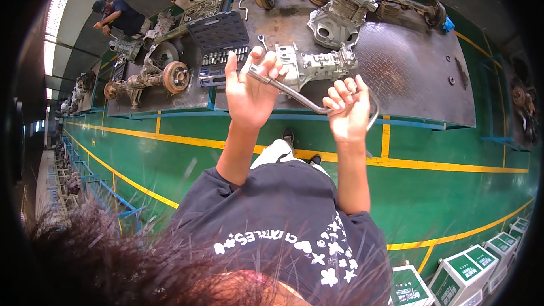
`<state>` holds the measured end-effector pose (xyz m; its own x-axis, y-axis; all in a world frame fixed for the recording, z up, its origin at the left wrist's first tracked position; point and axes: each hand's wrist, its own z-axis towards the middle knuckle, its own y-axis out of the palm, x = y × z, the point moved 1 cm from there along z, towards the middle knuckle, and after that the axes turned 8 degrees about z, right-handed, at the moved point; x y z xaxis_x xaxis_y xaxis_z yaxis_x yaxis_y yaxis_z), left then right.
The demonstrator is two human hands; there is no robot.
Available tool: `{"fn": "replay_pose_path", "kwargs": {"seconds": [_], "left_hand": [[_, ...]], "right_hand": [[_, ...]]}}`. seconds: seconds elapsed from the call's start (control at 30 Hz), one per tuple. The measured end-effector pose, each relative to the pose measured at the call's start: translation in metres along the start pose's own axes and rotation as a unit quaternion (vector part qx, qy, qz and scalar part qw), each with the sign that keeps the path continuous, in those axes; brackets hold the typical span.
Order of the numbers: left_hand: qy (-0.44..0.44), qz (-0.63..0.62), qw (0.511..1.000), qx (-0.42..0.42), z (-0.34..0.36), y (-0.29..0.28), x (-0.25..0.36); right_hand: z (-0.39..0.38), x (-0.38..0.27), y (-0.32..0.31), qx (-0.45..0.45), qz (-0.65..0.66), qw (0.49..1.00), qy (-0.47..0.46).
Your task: The person assembles parts of an automotive transmission, using a socket wrench to tighten bolts on the housing and various components on a workbench.
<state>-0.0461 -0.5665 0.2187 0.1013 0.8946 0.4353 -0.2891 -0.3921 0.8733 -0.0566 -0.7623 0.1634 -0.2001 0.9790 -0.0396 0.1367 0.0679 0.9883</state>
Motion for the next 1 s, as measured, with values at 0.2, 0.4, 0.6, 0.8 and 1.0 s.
{"fn": "replay_pose_path", "kwargs": {"seconds": [0.2, 0.4, 0.6, 0.8, 1.0], "left_hand": [[0.023, 0.029, 0.998, -0.043, 0.003, 0.015, -0.001], [0.092, 0.243, 0.964, -0.056, -0.004, 0.023, 0.004], [0.052, 0.258, 0.963, -0.068, -0.010, 0.013, 0.005], [0.019, 0.154, 0.986, -0.055, 0.007, -0.011, 0.003], [0.047, 0.243, 0.969, -0.016, 0.029, -0.046, 0.007]], "right_hand": [[-0.001, -0.025, 0.034, -0.133, 0.160, 0.976, 0.064], [-0.003, -0.047, 0.044, -0.149, 0.132, 0.977, 0.072], [0.008, -0.067, 0.063, -0.098, 0.151, 0.978, 0.104], [0.035, -0.079, 0.084, -0.019, 0.188, 0.981, 0.034], [0.087, -0.063, 0.111, -0.025, 0.315, 0.949, -0.011]]}}
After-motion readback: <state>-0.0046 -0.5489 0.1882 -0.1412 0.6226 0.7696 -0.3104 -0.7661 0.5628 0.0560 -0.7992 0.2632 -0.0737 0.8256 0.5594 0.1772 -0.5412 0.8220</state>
